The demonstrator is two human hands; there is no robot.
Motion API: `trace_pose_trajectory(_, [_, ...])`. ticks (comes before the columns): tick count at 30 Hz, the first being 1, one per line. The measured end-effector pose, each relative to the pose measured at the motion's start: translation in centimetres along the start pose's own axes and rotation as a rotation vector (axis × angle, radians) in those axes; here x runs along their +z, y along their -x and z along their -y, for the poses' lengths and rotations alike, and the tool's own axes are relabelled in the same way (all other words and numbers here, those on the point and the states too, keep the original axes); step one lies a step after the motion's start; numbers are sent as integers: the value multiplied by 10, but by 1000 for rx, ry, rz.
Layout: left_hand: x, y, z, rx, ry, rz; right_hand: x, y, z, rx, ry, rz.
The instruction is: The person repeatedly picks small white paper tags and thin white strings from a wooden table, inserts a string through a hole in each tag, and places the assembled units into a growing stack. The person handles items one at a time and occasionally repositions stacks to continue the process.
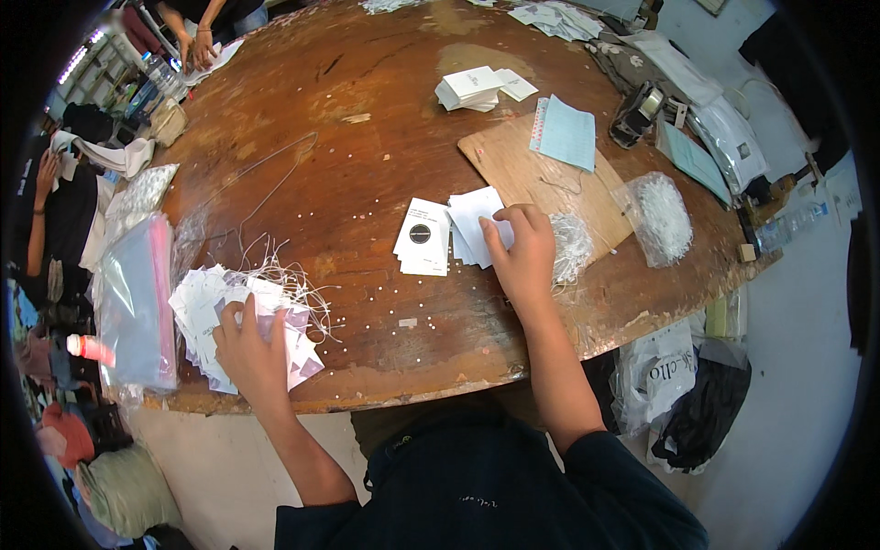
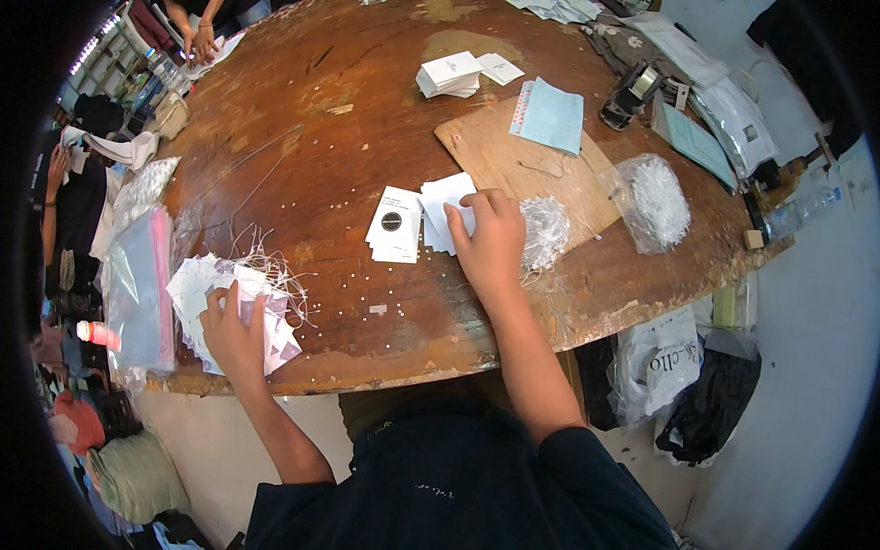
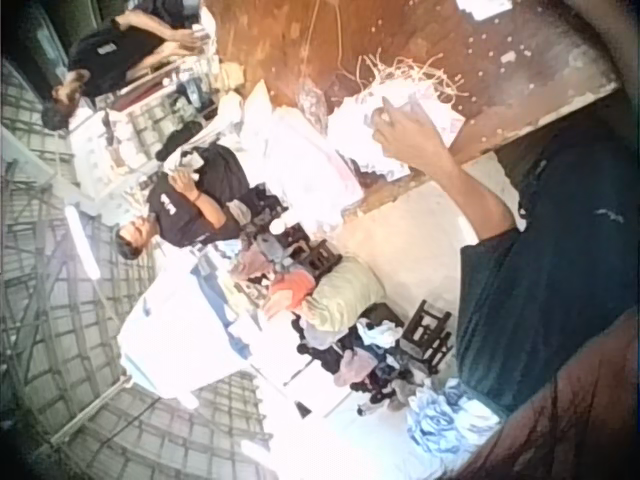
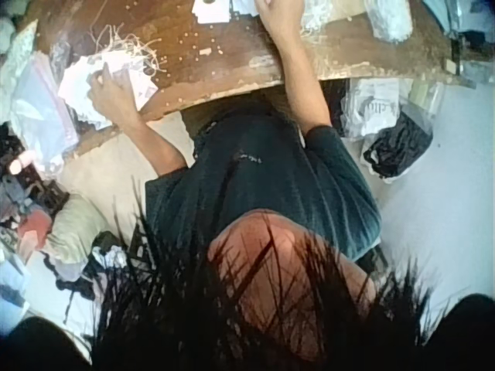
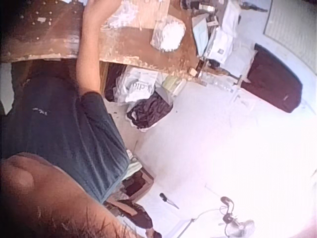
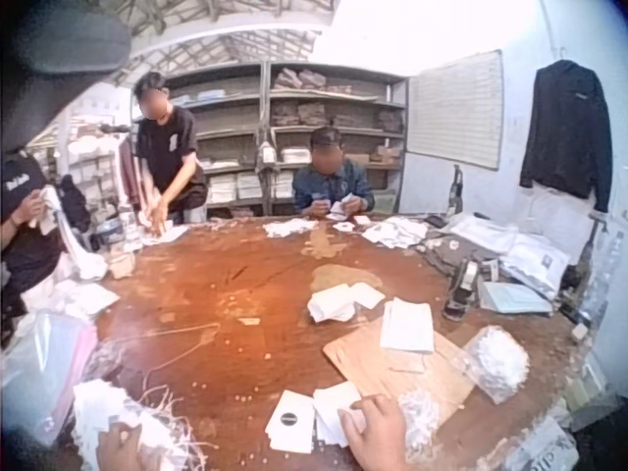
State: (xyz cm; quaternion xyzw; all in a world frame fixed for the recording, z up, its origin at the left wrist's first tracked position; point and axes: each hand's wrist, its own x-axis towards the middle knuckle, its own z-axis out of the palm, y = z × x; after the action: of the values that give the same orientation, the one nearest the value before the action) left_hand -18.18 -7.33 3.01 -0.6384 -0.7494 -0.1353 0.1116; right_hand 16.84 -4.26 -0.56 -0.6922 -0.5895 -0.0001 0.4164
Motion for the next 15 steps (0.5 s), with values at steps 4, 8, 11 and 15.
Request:
trace_pose_trajectory(4, [5,-10,-49,200,252,-194,1,7,3,-30,186,38])
trace_pose_trajectory(8, [23,-25,-132,397,441,41,3,11,7,-6,269,106])
trace_pose_trajectory(11, [37,-32,-177,420,368,210,6,12,7,2,241,114])
trace_pose_trajectory(15, [51,-31,-189,356,314,279,8,13,4,-18,186,87])
